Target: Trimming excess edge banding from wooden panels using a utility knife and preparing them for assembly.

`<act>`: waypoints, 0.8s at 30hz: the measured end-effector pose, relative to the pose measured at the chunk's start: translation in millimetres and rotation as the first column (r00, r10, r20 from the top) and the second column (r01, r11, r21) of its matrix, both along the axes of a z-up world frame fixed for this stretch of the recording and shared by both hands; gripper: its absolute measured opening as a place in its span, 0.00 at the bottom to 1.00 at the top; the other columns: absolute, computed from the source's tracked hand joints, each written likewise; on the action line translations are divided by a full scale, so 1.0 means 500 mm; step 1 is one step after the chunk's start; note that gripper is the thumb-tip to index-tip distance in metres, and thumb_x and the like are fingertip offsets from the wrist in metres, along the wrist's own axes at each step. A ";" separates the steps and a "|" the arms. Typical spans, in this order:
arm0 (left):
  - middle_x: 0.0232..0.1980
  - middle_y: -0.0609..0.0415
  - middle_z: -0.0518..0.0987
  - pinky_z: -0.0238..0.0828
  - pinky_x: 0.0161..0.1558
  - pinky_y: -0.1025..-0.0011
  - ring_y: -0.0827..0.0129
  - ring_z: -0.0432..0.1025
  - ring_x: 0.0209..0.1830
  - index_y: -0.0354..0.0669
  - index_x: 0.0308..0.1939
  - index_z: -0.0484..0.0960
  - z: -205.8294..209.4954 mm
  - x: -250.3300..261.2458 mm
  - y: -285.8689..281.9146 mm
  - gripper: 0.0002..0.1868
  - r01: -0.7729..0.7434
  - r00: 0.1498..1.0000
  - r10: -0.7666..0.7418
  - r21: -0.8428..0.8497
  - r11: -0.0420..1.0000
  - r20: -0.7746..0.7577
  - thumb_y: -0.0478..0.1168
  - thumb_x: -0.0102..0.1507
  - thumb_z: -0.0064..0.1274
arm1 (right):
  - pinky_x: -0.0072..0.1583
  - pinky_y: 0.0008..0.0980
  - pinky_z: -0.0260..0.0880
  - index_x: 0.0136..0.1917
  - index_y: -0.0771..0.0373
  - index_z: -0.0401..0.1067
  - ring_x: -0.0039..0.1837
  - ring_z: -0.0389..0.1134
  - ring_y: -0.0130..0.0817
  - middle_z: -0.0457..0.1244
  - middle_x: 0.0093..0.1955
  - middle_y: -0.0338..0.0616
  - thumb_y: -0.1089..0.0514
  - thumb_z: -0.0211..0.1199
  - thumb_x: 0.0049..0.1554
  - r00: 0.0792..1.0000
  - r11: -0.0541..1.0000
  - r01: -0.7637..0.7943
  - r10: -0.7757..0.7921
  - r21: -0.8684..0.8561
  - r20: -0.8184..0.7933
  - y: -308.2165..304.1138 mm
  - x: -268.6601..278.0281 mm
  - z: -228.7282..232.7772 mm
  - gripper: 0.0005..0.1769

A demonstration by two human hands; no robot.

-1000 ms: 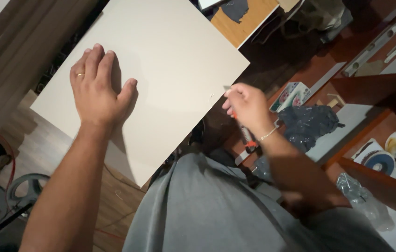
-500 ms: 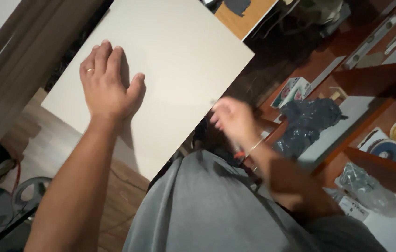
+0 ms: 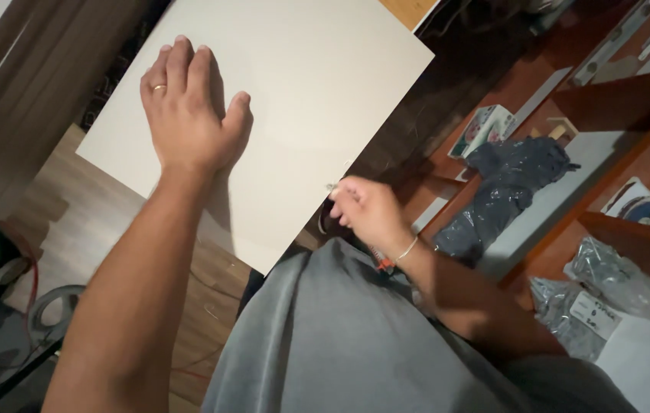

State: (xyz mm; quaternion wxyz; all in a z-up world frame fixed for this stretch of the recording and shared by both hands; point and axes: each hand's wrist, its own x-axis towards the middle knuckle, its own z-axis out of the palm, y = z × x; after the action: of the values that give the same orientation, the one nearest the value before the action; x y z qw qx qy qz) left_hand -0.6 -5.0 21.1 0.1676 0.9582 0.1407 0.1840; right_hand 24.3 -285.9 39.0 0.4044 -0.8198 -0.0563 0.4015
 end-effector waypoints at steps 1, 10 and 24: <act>0.71 0.36 0.69 0.50 0.69 0.48 0.40 0.60 0.71 0.32 0.64 0.75 0.003 -0.002 -0.002 0.33 -0.003 1.000 0.003 -0.005 1.000 -0.007 0.50 0.61 0.56 | 0.40 0.23 0.74 0.51 0.58 0.78 0.36 0.70 0.25 0.72 0.40 0.40 0.59 0.55 0.64 1.000 1.000 -0.007 0.007 -0.014 -0.003 -0.001 0.002 0.004 0.10; 0.72 0.37 0.67 0.50 0.69 0.46 0.41 0.59 0.71 0.34 0.64 0.74 0.007 -0.004 0.001 0.32 -0.001 0.999 0.001 -0.020 1.000 -0.039 0.51 0.62 0.57 | 0.35 0.23 0.68 0.48 0.61 0.78 0.32 0.67 0.25 0.71 0.35 0.41 0.61 0.52 0.62 0.990 0.991 0.137 -0.137 -0.004 0.022 -0.005 0.025 -0.023 0.12; 0.73 0.36 0.66 0.48 0.69 0.46 0.41 0.58 0.72 0.34 0.65 0.74 -0.002 -0.004 0.004 0.33 -0.009 0.998 0.007 -0.029 1.000 -0.059 0.52 0.63 0.57 | 0.34 0.23 0.68 0.48 0.61 0.77 0.31 0.67 0.24 0.71 0.35 0.42 0.61 0.52 0.61 0.969 0.977 0.211 -0.208 -0.008 0.136 0.000 0.073 -0.007 0.11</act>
State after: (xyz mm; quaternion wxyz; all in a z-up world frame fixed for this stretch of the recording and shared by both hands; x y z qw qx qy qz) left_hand -2.5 -3.0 20.0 0.1766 0.9601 0.1519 0.1545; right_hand 60.8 -286.1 35.6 0.4307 -0.8508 0.0079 0.3010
